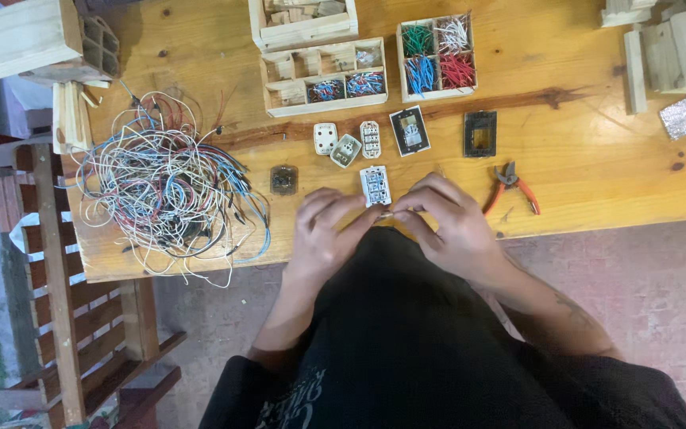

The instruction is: The person wires an electrical component by hand, using a screwdriver to tighten terminals and wire strippers to prepare the wires.

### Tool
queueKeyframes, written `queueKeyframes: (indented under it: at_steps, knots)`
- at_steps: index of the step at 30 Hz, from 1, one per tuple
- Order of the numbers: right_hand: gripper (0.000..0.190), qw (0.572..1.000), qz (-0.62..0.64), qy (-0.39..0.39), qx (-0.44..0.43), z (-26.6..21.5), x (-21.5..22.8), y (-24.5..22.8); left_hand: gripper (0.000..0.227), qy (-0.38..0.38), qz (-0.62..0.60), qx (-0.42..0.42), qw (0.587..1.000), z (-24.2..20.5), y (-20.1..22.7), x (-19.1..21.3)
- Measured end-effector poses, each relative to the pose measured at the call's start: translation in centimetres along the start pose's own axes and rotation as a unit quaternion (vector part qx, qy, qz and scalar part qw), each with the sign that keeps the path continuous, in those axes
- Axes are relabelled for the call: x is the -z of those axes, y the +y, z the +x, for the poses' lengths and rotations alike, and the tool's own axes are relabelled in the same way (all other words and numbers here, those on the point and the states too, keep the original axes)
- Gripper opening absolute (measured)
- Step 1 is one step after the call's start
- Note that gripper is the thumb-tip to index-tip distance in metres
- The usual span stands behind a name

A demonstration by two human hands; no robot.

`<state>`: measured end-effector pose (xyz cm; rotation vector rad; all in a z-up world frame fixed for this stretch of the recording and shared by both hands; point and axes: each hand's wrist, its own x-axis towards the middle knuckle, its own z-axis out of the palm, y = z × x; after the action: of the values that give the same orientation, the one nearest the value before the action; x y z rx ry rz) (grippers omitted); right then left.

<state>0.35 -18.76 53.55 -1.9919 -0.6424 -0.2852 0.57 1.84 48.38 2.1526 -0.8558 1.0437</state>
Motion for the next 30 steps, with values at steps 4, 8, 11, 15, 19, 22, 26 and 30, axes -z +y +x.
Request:
queueKeyframes:
  at_steps: [4, 8, 11, 15, 19, 22, 26, 30]
  knots:
    - [0.008, 0.987, 0.107, -0.018, -0.115, -0.6, -0.5, -0.6, 0.015, 0.011, 0.033, -0.033, 0.999, -0.4, -0.1, 0.2]
    - [0.009, 0.996, -0.076, 0.052, -0.002, -1.4, -1.1, -0.2, 0.024, -0.078, -0.145, 0.265, 0.950, -0.4, 1.5, 0.5]
    - [0.010, 0.979, -0.174, 0.053, 0.091, -2.0, -1.4, 0.8, 0.032, -0.118, -0.274, 0.376, 0.877, 0.5, 2.2, 1.1]
    - [0.007, 0.946, -0.264, 0.043, 0.186, -1.2, -1.2, 0.2, 0.021, -0.120, -0.388, 0.408, 0.818, -2.6, 1.6, -0.6]
    - [0.008, 0.945, -0.275, 0.005, 0.176, -1.9, -1.2, 0.7, 0.004, -0.099, -0.407, 0.468, 0.778, -1.3, 2.1, 0.2]
    - [0.006, 0.957, -0.252, 0.006, 0.146, -2.5, -1.9, 1.7, 0.008, -0.086, -0.396, 0.445, 0.799, -0.8, 2.2, 0.7]
    - [0.008, 0.994, -0.109, -0.003, 0.024, -2.6, -2.3, 1.7, 0.008, -0.075, -0.225, 0.304, 0.923, -0.7, 2.3, 0.8]
    - [0.007, 1.000, 0.010, 0.014, -0.014, -1.7, -2.2, 1.0, 0.020, -0.056, -0.167, 0.200, 0.964, -1.1, 1.9, 0.6]
